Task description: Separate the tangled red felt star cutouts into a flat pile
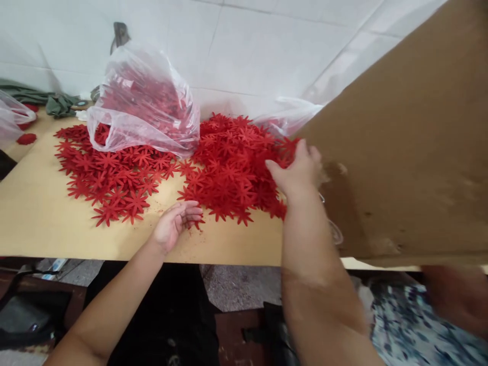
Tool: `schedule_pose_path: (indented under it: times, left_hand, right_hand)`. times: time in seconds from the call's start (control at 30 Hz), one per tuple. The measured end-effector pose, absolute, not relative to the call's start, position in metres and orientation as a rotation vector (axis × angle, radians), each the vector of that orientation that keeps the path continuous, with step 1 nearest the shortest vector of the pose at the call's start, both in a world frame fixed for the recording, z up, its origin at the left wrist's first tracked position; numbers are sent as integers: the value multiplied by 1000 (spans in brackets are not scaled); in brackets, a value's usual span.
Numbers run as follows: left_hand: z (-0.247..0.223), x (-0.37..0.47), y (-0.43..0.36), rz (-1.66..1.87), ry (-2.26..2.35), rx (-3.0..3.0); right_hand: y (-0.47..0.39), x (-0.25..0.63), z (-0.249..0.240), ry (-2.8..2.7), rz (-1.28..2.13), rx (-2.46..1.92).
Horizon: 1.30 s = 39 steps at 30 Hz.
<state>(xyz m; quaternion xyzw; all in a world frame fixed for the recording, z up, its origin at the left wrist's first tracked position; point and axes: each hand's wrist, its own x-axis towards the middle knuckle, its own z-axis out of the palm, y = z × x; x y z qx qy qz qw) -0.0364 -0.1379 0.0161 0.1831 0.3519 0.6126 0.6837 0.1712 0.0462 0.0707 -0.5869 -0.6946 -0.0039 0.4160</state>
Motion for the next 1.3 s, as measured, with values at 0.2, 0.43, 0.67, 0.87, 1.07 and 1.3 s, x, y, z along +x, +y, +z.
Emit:
schedule_pose_path:
  times: [0.2, 0.43, 0.67, 0.87, 1.07, 1.3]
  left_hand:
    - [12, -33, -137, 1356, 761, 444]
    - [9, -35, -137, 1399, 758, 349]
    - [8, -36, -134, 1455, 793, 278]
    - [16, -41, -133, 1609, 741, 83]
    - [13, -40, -139, 1795, 676, 31]
    - [14, -32, -145, 1852, 707, 56]
  right_hand:
    - [17, 105, 64, -2196, 71, -1190]
    - [-10, -5, 47, -2680, -74, -954]
    - [4, -8, 55, -2705, -66, -1102]
    - [-25, 32, 76, -2423, 270, -1141]
    - [-94, 47, 50, -2484, 601, -806]
    - [-110, 53, 29, -2077, 1171, -708]
